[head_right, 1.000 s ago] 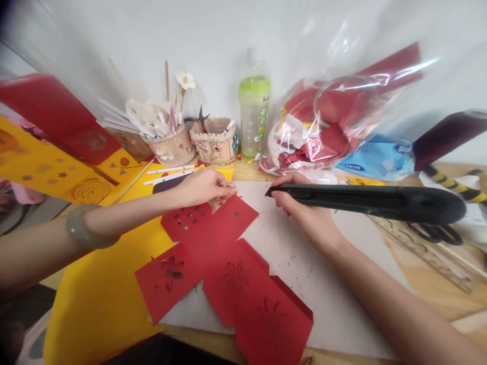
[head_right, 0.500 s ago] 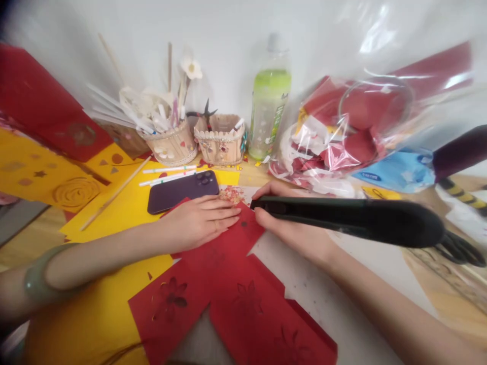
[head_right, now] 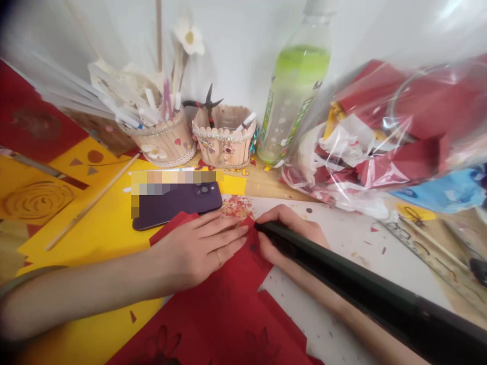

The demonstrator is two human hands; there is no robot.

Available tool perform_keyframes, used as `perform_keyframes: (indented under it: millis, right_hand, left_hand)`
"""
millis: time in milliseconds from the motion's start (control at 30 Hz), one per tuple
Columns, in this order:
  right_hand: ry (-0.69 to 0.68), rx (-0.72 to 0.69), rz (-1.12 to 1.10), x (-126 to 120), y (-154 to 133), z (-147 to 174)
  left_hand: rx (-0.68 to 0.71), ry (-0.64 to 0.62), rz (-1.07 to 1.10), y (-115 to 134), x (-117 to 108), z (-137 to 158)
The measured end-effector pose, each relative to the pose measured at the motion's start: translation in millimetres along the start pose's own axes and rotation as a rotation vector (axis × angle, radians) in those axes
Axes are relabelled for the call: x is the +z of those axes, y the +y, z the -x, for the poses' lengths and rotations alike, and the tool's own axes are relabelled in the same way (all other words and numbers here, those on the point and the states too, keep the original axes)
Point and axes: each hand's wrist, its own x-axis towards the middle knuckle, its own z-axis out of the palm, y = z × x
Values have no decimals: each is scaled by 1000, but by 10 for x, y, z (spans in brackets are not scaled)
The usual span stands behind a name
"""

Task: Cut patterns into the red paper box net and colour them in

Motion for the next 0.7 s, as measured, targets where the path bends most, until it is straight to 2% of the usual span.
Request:
perform_keyframes:
  millis: [233, 700]
  right_hand:
    - [6, 78, 5, 28, -17, 11]
    - [39, 55, 36, 61, -17, 29]
  left_hand:
    - [-20, 30, 24, 8, 0, -13]
    - [-66, 76, 59, 33, 36, -11]
